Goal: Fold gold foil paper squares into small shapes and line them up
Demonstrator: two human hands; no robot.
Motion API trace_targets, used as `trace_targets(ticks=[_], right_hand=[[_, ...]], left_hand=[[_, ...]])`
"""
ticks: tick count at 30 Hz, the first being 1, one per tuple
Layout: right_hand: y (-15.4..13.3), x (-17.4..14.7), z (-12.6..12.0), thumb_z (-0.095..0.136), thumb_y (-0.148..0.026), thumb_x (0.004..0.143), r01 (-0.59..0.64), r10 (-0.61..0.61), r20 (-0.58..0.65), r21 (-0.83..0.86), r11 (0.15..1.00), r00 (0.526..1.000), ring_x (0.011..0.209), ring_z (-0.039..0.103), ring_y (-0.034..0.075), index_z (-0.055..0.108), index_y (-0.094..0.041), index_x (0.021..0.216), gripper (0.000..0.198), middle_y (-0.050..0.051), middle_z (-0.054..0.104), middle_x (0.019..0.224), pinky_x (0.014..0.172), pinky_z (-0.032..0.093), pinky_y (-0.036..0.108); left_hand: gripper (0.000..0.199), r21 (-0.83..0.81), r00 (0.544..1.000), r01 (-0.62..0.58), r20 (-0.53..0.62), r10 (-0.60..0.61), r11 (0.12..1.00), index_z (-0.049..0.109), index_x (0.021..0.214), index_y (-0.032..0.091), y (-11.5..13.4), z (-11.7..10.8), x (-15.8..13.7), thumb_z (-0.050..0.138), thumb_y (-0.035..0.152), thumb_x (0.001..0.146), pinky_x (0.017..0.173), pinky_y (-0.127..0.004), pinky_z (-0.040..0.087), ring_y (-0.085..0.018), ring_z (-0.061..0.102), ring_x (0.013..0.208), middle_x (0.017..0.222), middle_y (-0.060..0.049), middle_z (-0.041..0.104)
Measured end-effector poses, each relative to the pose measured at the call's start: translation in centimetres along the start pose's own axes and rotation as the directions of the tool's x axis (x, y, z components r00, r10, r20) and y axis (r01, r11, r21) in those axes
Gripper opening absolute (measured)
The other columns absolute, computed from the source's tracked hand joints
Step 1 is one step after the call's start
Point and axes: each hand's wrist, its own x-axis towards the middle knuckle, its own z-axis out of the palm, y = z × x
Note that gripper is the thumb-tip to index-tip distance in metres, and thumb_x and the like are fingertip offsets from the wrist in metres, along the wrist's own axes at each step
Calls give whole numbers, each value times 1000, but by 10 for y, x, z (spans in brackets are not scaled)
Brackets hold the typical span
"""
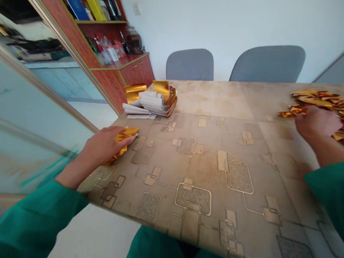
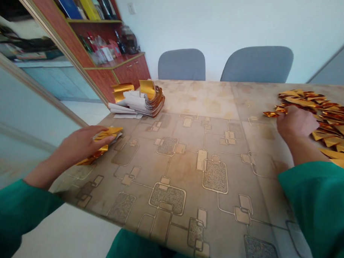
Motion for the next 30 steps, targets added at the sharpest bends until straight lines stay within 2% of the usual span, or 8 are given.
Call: trace_targets(ticks=[5,8,12,16,20,25,28,30], right_hand=[[-11,-36,-30,64,-23,84,63,-63,-3,186,981,998,95,61,26,73,-24,119,36,21,71,108,66,32,39],[-15,-74,-52,61,-22,84,226,-242,0,358,906,970,75,59,19,76,-18,111,31,13,73,90,69,38,33],[-15,-131,-80,60,-24,80,261,-380,44,655,709,924,61,56,13,77,-16,101,28,5,69,75,62,40,27],[-17,-173,-98,63,-35,79,266,-525,38,830,491,850,59,51,13,75,-17,92,25,4,65,69,55,37,27],[-19,-196,-102,64,-42,82,278,-623,8,890,360,782,57,48,13,74,-21,90,26,2,64,69,51,33,27],[-19,-207,-92,63,-42,84,313,-710,-20,906,285,704,58,50,12,74,-21,89,24,2,67,75,52,37,26],[-20,-212,-88,62,-39,86,363,-724,-79,899,246,686,59,52,12,73,-22,90,21,2,68,76,53,40,26],[-21,-217,-89,60,-36,89,425,-743,-138,880,210,655,61,56,12,72,-22,92,18,2,69,77,55,42,26]], left_hand=[[57,-13,954,-272,-131,268,962,55,133,12,14,-5,39,41,52,95,114,-48,35,-33,46,135,147,-14,49],[50,23,959,-283,-19,283,959,57,129,13,15,-27,54,40,47,96,113,-46,35,-30,48,132,145,-12,51],[64,185,973,-65,229,21,981,65,105,10,2,-34,44,45,68,90,95,-53,45,-37,60,109,121,-18,63],[60,240,893,-28,443,-84,970,64,102,13,-4,-11,20,50,70,86,78,-47,51,-39,64,98,113,-19,65],[36,88,935,38,349,-66,995,67,96,16,-5,-2,8,54,48,88,75,-42,49,-36,66,89,92,-15,69],[16,-203,982,117,167,-83,972,64,76,15,-2,-26,8,56,26,84,85,-36,46,-27,65,85,65,-1,60],[16,-409,990,139,43,-133,902,67,87,19,8,-41,11,53,27,89,90,-32,45,-24,63,97,65,4,58],[21,-601,988,137,23,-154,788,66,99,21,26,-47,10,51,33,93,90,-29,48,-23,62,103,76,6,64]])
